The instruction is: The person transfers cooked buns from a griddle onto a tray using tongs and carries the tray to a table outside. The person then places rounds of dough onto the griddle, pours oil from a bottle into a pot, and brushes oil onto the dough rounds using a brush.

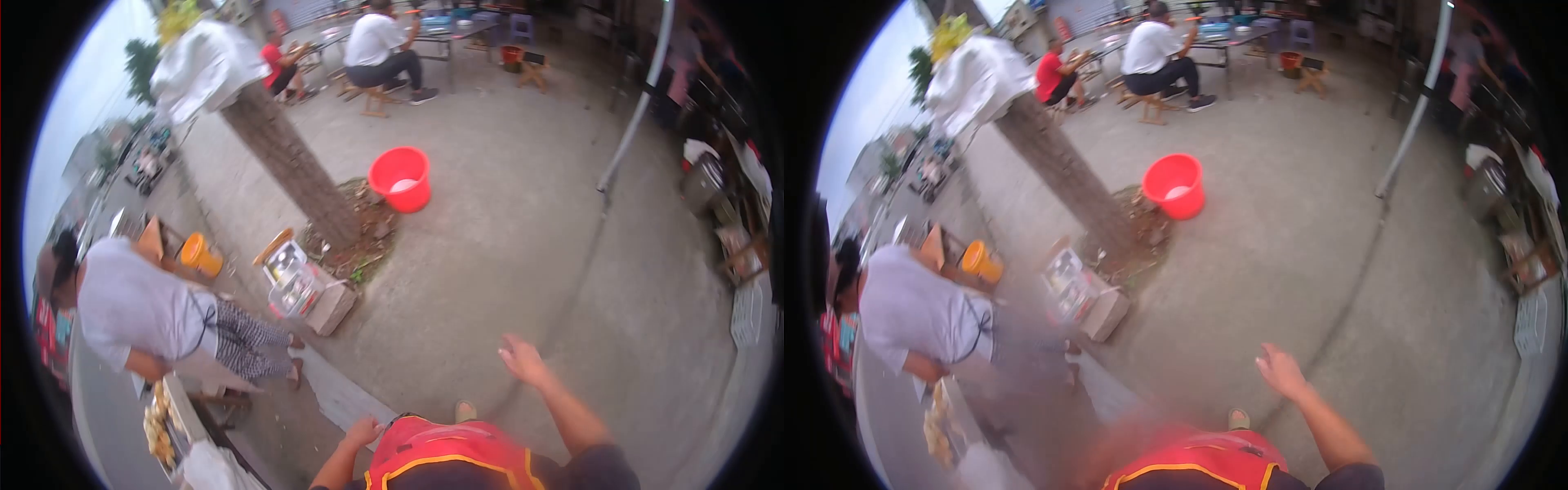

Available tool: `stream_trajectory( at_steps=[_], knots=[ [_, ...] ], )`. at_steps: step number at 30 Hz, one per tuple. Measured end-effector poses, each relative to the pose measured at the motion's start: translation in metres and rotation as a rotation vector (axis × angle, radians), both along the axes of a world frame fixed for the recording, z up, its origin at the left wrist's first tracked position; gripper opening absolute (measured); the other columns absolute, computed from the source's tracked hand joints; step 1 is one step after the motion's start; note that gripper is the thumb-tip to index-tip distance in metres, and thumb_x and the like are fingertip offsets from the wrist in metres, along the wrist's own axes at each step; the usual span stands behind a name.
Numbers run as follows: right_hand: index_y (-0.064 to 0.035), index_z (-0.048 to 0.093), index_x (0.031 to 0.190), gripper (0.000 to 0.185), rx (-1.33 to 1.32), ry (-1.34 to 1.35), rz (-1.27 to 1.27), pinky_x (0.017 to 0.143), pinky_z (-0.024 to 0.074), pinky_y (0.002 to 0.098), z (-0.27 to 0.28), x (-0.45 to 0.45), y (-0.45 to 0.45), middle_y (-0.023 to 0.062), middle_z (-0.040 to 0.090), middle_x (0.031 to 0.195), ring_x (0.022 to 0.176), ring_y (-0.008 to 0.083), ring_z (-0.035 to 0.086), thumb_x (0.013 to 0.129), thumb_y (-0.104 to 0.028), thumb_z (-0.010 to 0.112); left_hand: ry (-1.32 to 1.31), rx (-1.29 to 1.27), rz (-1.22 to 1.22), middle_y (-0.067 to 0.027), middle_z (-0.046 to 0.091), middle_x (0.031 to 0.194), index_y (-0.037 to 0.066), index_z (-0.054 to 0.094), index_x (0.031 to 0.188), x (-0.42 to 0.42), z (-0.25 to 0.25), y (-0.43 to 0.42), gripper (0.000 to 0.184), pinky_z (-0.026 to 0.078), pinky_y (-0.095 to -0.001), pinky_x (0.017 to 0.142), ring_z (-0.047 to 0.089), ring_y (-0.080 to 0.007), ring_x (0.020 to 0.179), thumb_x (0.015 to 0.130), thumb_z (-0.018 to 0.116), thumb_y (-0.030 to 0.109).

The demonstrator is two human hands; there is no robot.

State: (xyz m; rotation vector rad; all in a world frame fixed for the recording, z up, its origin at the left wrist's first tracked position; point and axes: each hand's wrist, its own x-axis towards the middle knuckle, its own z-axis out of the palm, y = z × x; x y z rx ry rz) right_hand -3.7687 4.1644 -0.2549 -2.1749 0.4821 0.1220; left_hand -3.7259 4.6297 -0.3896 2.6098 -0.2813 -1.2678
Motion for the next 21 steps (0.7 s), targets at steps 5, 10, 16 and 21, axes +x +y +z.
stream_trajectory(
  at_steps=[5, 10, 16, 21],
  knots=[
    [0.0024, 0.05, 0.117, 0.038, -0.303, -0.302, 0.122, 0.093, 0.0413, 0.0424, 0.12, 0.133, -0.137, 0.0231, 0.054, 0.117, 0.109, 0.0371, 0.051, 0.087, -0.021, 0.052, 0.138, 0.114, 0.286, -0.0142, 0.066, 0.09, 0.001, 0.059, 0.098, 0.061, -0.022, -0.012, 0.038, 0.05, -0.0386, 0.07, 0.063, -0.0266, 0.086, 0.087, 0.052, 0.037],
    [0.0053, 0.049, 0.096, 0.024, -0.56, -0.22, 0.586, 0.079, 0.0444, 0.0426, 0.31, 0.258, -0.161, 0.0184, 0.054, 0.088, 0.087, 0.0334, 0.055, 0.083, -0.015, 0.053, 0.356, 0.095, 0.584, -0.0091, 0.065, 0.085, 0.001, 0.056, 0.103, 0.177, -0.078, -0.034, 0.035, 0.05, -0.0363, 0.064, 0.063, -0.0218, 0.079, 0.089, 0.049, 0.032],
    [0.0069, 0.05, 0.093, 0.024, -0.168, -0.759, 1.155, 0.075, 0.0444, 0.0399, 0.394, 0.354, -0.201, 0.0184, 0.054, 0.086, 0.084, 0.0333, 0.054, 0.078, -0.011, 0.054, 0.104, -0.035, 0.224, -0.0056, 0.062, 0.086, 0.005, 0.059, 0.099, 0.383, -0.044, -0.265, 0.028, 0.048, -0.0321, 0.064, 0.059, -0.0167, 0.076, 0.089, 0.05, 0.03],
    [0.0065, 0.05, 0.093, 0.024, -0.152, -0.761, 1.181, 0.075, 0.0443, 0.04, 0.404, 0.428, -0.273, 0.0182, 0.055, 0.087, 0.085, 0.033, 0.054, 0.078, -0.011, 0.053, 0.108, -0.465, 0.283, -0.0024, 0.059, 0.084, 0.006, 0.059, 0.095, 0.516, 0.084, -0.507, 0.024, 0.043, -0.0281, 0.062, 0.054, -0.0118, 0.073, 0.089, 0.051, 0.029]
  ],
)
